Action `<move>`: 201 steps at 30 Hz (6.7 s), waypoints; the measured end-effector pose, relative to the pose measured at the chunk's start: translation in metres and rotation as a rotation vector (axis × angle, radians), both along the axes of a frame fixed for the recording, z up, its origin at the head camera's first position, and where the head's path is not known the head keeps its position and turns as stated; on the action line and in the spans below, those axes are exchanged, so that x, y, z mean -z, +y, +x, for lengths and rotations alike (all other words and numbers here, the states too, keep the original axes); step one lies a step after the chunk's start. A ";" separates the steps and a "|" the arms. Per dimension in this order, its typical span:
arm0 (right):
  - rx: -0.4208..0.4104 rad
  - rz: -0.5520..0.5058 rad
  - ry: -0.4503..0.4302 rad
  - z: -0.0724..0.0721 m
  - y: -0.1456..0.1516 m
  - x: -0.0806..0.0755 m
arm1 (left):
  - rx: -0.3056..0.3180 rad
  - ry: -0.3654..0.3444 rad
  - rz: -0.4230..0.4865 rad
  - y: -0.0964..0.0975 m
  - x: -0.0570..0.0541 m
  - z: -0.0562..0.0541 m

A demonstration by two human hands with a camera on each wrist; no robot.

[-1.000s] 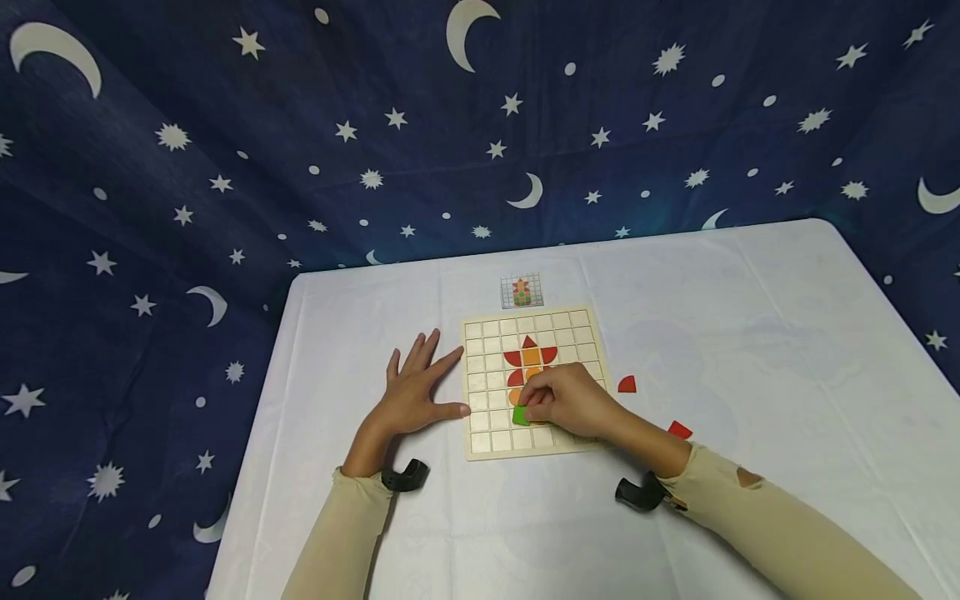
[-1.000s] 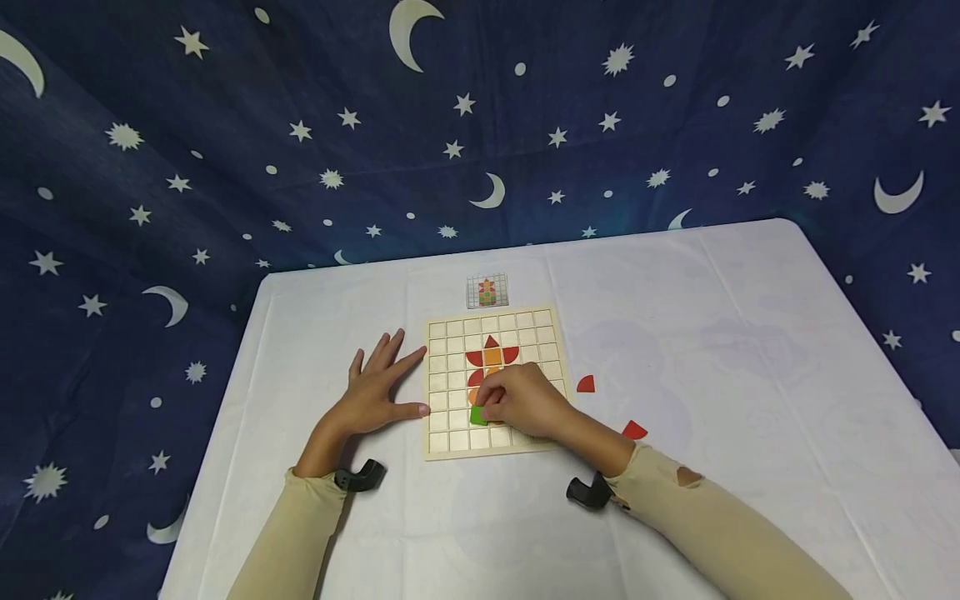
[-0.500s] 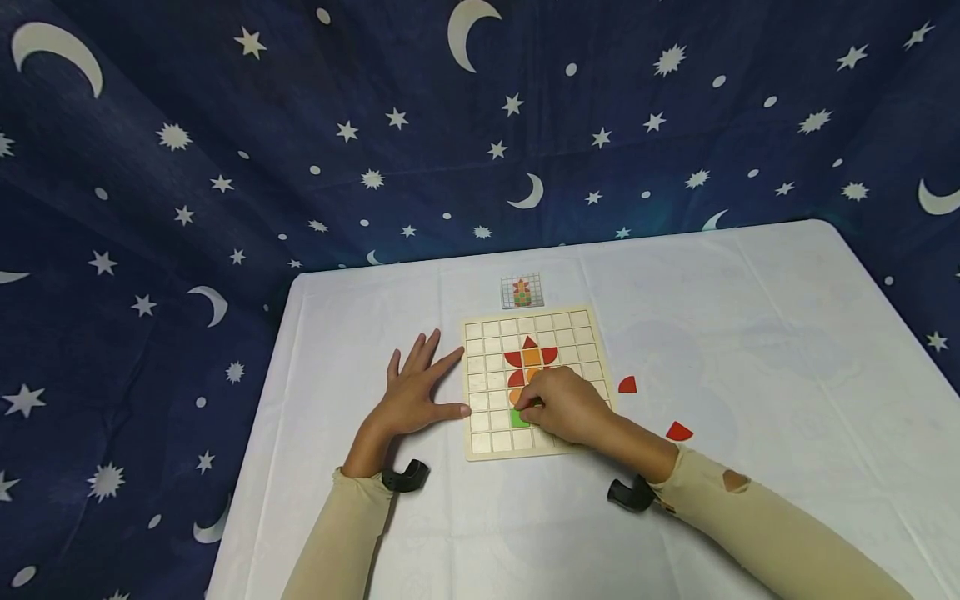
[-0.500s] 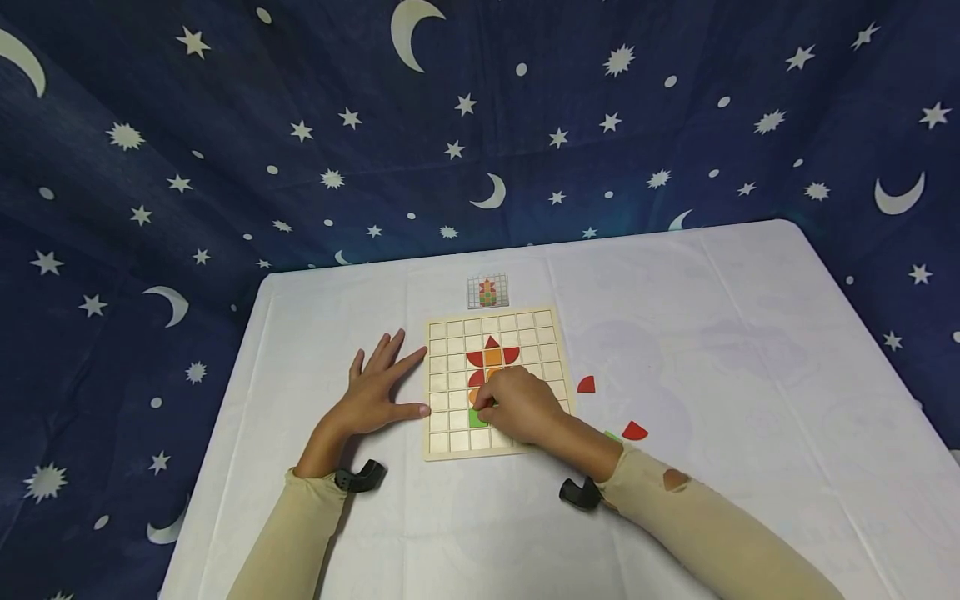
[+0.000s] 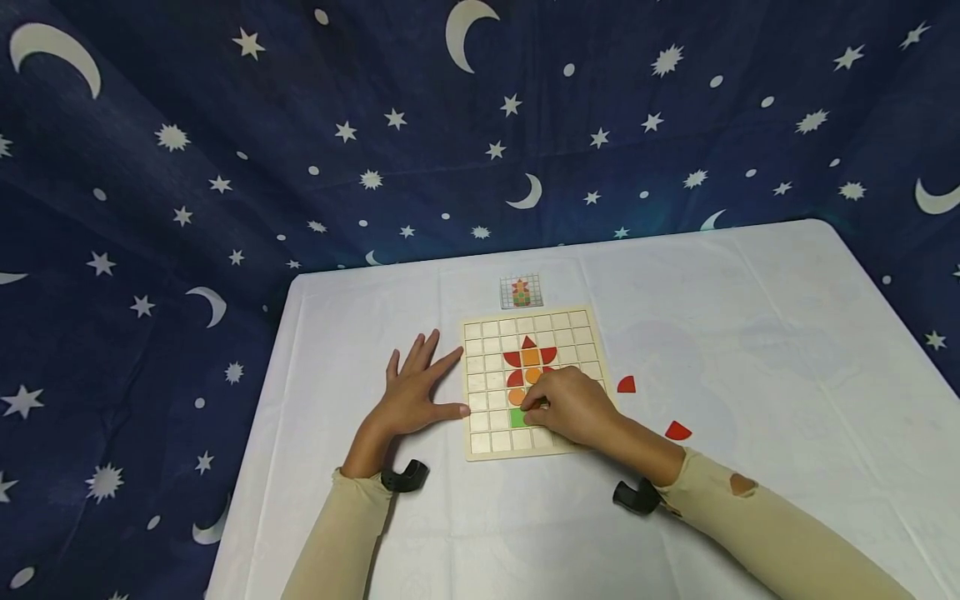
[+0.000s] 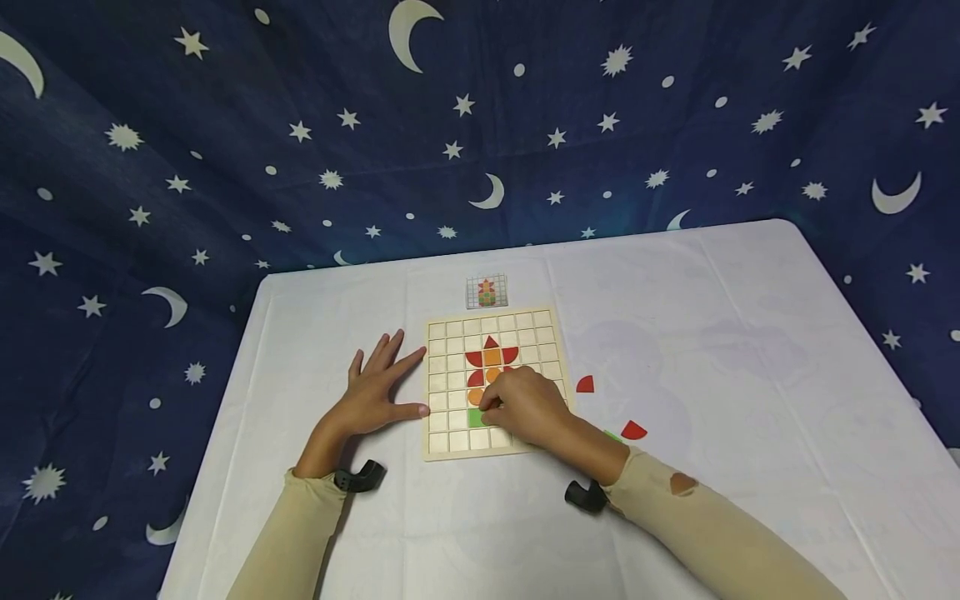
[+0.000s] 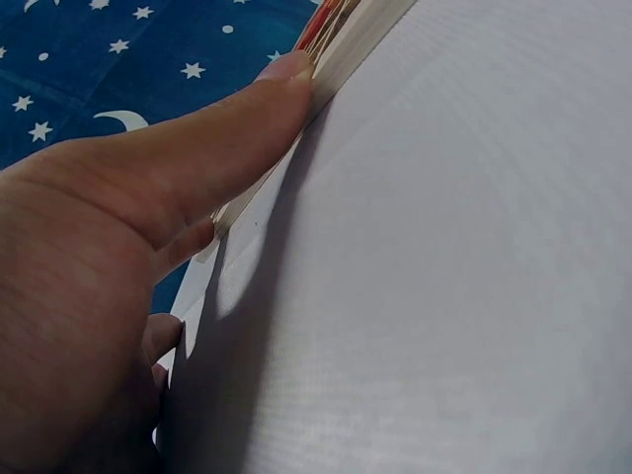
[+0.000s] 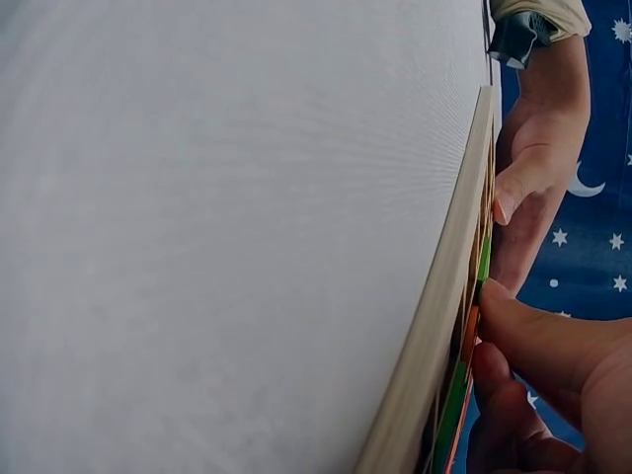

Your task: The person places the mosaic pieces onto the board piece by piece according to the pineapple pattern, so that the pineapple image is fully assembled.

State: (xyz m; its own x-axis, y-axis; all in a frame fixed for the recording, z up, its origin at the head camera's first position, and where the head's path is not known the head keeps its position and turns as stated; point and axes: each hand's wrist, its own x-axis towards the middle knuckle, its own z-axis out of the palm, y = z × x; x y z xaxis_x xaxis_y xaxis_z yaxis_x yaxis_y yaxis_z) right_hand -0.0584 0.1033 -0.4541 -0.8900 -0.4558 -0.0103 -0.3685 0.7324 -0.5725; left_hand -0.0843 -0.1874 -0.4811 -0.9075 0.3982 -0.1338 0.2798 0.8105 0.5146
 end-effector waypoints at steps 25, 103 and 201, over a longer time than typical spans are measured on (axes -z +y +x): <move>-0.125 -0.078 -0.154 -0.026 0.090 -0.027 | 0.002 0.002 0.003 -0.001 -0.001 0.001; -0.103 -0.229 -0.172 0.014 0.030 0.003 | 0.001 -0.006 -0.017 -0.001 0.002 0.000; -0.035 -0.122 -0.062 0.019 0.055 0.000 | -0.007 0.001 -0.008 0.001 -0.002 0.001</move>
